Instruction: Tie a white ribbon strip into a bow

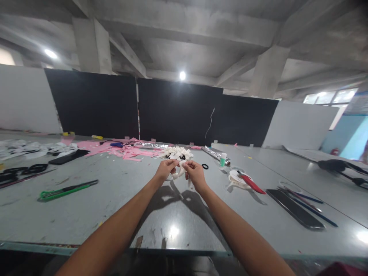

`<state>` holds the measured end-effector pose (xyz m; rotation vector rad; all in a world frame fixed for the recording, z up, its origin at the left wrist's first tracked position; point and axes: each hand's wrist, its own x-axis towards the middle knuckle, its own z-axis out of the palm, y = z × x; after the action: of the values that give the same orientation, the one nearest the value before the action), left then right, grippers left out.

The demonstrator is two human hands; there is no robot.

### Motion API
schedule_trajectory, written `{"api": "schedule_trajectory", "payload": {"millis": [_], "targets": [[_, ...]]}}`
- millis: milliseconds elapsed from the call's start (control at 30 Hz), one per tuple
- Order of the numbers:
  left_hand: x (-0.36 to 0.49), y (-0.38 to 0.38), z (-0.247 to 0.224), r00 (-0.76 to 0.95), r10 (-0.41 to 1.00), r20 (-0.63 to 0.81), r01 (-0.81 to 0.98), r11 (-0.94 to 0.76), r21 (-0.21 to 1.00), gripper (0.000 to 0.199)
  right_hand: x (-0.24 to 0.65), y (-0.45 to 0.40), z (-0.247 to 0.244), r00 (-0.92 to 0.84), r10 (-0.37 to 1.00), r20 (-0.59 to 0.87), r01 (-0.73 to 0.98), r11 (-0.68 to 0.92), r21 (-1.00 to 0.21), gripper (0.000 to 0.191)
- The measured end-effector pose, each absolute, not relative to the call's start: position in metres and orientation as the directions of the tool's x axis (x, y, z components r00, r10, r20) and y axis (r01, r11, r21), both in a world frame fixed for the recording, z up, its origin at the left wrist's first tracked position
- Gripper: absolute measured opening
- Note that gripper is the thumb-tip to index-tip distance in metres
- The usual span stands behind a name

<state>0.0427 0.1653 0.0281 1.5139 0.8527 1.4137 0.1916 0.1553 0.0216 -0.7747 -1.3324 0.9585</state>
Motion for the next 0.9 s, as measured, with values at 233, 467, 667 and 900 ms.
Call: {"api": "schedule_trajectory", "payload": {"millis": [233, 467, 667, 900], "targets": [[0.0431, 0.1593, 0.0305, 0.158, 0.900, 0.406, -0.094, -0.396, 0.913, 0.036, 0.1926, 0.1529, 0.0229, 0.000, 0.909, 0.417, -0.124, 0.414, -0.902, 0.027], [0.0442, 0.1630, 0.0293, 0.115, 0.899, 0.423, -0.033, -0.422, 0.906, 0.035, 0.1926, 0.1491, 0.0250, -0.024, 0.919, 0.394, -0.144, 0.387, -0.911, 0.029], [0.0441, 0.1616, 0.0307, 0.106, 0.883, 0.457, 0.009, -0.460, 0.888, 0.030, 0.1941, 0.1494, 0.0259, -0.045, 0.919, 0.391, -0.145, 0.381, -0.913, 0.029], [0.0466, 0.1636, 0.0263, 0.138, 0.855, 0.500, -0.005, -0.505, 0.863, 0.028, 0.1948, 0.1491, 0.0273, -0.055, 0.917, 0.395, -0.099, 0.389, -0.916, 0.028]]}}
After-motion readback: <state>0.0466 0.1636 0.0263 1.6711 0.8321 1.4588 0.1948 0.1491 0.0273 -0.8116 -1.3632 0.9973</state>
